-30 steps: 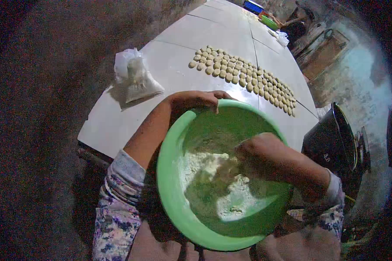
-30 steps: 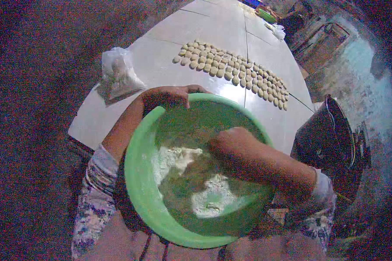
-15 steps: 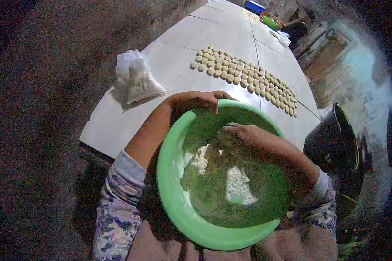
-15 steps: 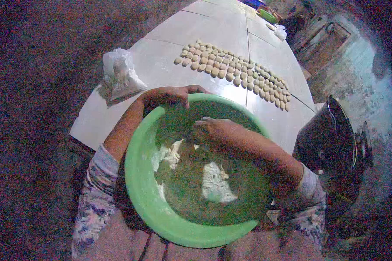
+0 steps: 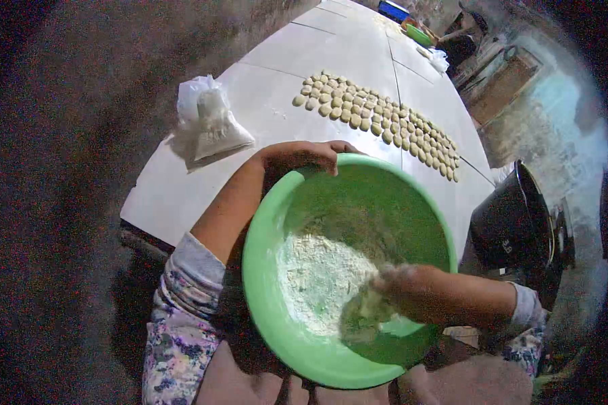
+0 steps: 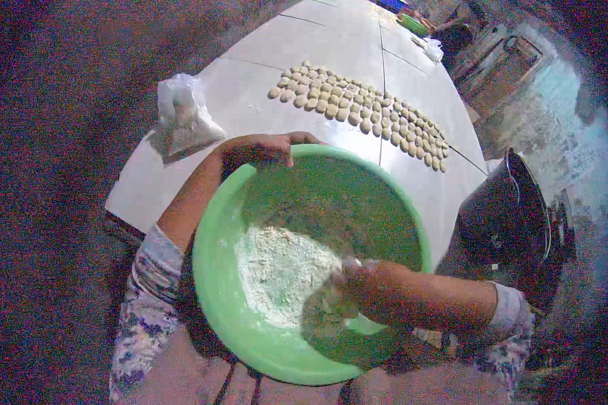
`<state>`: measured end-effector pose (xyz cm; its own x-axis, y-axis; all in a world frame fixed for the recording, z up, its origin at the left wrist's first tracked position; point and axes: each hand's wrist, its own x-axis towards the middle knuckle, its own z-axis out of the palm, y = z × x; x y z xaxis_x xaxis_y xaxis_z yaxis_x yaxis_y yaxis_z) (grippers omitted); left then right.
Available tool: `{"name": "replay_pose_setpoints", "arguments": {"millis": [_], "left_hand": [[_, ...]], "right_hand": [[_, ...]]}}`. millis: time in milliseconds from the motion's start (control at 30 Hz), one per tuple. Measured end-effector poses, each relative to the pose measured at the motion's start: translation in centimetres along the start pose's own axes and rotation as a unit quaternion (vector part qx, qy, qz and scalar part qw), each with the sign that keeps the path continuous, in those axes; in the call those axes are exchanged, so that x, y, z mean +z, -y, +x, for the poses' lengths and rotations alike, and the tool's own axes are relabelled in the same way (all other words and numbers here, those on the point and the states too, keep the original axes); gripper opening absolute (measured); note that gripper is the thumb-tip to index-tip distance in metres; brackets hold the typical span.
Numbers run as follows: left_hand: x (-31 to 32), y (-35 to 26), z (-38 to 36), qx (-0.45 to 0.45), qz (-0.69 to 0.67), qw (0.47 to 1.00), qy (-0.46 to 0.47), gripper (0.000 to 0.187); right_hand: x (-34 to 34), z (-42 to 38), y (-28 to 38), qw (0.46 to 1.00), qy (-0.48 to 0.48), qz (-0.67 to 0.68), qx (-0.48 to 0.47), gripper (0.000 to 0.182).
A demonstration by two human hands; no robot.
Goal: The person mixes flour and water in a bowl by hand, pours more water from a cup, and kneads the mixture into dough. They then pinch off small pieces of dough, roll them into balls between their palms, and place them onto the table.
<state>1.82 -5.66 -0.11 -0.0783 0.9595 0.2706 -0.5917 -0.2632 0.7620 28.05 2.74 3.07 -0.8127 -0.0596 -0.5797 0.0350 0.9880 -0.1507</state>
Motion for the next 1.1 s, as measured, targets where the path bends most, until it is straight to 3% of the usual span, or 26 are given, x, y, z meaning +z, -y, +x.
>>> {"name": "replay_pose_setpoints", "arguments": {"millis": [33, 67, 133, 167, 200, 267, 333, 400, 433, 533, 567, 633, 667, 700, 833, 900, 933, 1000, 1100], "left_hand": [[0.2, -0.1, -0.1, -0.034, -0.057, 0.997, -0.047, 0.013], [0.3, -0.3, -0.1, -0.036, -0.059, 0.997, -0.045, 0.013], [0.7, -0.6, -0.1, -0.051, -0.014, 0.998, -0.022, 0.014], [0.9, -0.7, 0.0, -0.057, 0.010, 0.998, -0.012, 0.014], [1.1, -0.9, 0.0, -0.056, 0.011, 0.998, -0.012, 0.014], [1.3, -1.6, 0.4, -0.092, -0.005, 0.996, 0.007, 0.014], [1.5, -2.1, 1.0, -0.126, -0.024, 0.991, 0.028, 0.014], [1.6, -2.1, 1.2, -0.161, -0.045, 0.985, 0.049, 0.014], [1.4, -1.6, 0.9, -0.162, -0.046, 0.984, 0.050, 0.014], [0.3, 0.5, -0.7, 0.061, 0.056, 0.996, -0.025, 0.022], [0.7, -0.2, -0.4, 0.061, 0.058, 0.996, -0.021, 0.022], [1.6, -2.0, 0.4, -0.184, -0.123, 0.974, -0.039, 0.025], [1.5, -1.9, 0.5, -0.181, -0.123, 0.975, -0.039, 0.025], [1.1, -1.6, 0.4, -0.157, -0.115, 0.980, -0.038, 0.025], [-0.5, -0.3, 0.1, -0.076, -0.080, 0.993, -0.042, 0.024], [1.2, -1.3, 0.0, -0.063, -0.060, 0.996, 0.006, 0.023], [1.8, -1.7, 0.0, -0.048, -0.040, 0.996, 0.056, 0.021], [1.7, -1.5, 0.1, -0.068, -0.036, 0.996, 0.040, 0.026], [1.3, -1.5, 0.4, -0.123, -0.022, 0.992, -0.010, 0.043]], "right_hand": [[0.6, -0.1, -0.2, 0.996, 0.077, -0.030, -0.024, 0.048], [0.9, 0.2, -0.4, 0.996, 0.078, -0.028, -0.022, 0.048], [1.5, 1.5, 0.3, 0.985, 0.034, 0.168, 0.009, 0.044], [-0.2, 2.1, 1.4, 0.998, 0.060, -0.021, -0.011, 0.036], [0.1, 2.7, 1.3, 0.998, 0.059, -0.022, -0.012, 0.036], [0.5, 4.1, 1.0, 0.986, -0.149, 0.059, -0.034, 0.023], [-0.9, 4.9, 1.1, 0.992, -0.125, 0.015, -0.028, 0.025], [-1.4, 6.1, 0.9, 0.991, -0.126, 0.011, 0.037, 0.025], [-1.5, 6.6, 0.3, 0.984, -0.166, 0.050, 0.037, 0.032], [-0.2, 8.5, -1.8, 0.965, -0.247, 0.088, -0.005, 0.038], [-0.7, 8.3, -1.8, 0.964, -0.250, 0.088, -0.003, 0.038], [-2.5, 7.2, -1.3, 0.959, -0.224, 0.171, 0.018, 0.043], [-3.6, 6.7, -1.1, 0.955, -0.209, 0.211, 0.025, 0.045], [-4.8, 5.9, -1.1, 0.972, -0.147, 0.183, -0.032, 0.050], [-5.3, 1.5, -1.1, 0.969, -0.157, 0.144, -0.122, 0.050], [-7.5, 0.8, -0.3, 0.972, -0.075, 0.223, -0.016, 0.046], [-7.7, 1.3, -0.4, 0.972, -0.074, 0.224, -0.016, 0.046], [-7.6, 2.7, -0.8, 0.943, -0.015, 0.284, 0.173, 0.047], [-3.3, 6.6, -2.9, 0.934, -0.079, 0.315, 0.146, 0.050]]}}
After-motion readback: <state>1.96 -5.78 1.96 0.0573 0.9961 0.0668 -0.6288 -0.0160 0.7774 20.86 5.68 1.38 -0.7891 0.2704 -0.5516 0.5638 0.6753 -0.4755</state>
